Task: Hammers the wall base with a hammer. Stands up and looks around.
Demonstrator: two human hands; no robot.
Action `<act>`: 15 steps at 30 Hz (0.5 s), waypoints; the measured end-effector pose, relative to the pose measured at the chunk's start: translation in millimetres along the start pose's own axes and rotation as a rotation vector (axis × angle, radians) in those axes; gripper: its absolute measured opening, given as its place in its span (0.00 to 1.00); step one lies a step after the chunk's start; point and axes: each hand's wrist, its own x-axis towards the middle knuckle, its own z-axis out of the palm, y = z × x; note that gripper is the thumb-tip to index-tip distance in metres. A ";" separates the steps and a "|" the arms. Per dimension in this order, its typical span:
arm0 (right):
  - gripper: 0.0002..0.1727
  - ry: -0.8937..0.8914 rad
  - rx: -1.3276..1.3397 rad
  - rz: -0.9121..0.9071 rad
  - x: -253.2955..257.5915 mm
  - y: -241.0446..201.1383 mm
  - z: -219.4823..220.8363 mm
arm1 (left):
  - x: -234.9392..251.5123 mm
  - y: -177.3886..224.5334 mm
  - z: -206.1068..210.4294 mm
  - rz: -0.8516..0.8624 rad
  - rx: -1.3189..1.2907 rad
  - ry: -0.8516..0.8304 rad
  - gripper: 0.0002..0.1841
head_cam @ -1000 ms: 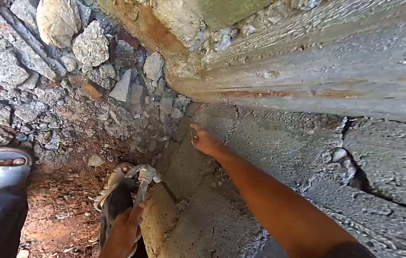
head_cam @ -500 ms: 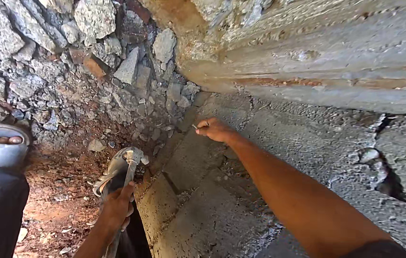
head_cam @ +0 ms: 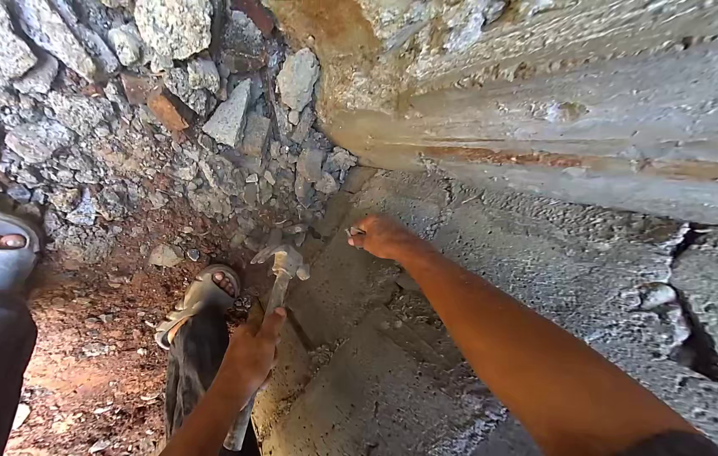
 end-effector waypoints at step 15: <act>0.16 0.026 -0.089 -0.007 3.3 1.6 5.3 | 15.2 12.1 28.0 0.029 -0.031 0.002 0.32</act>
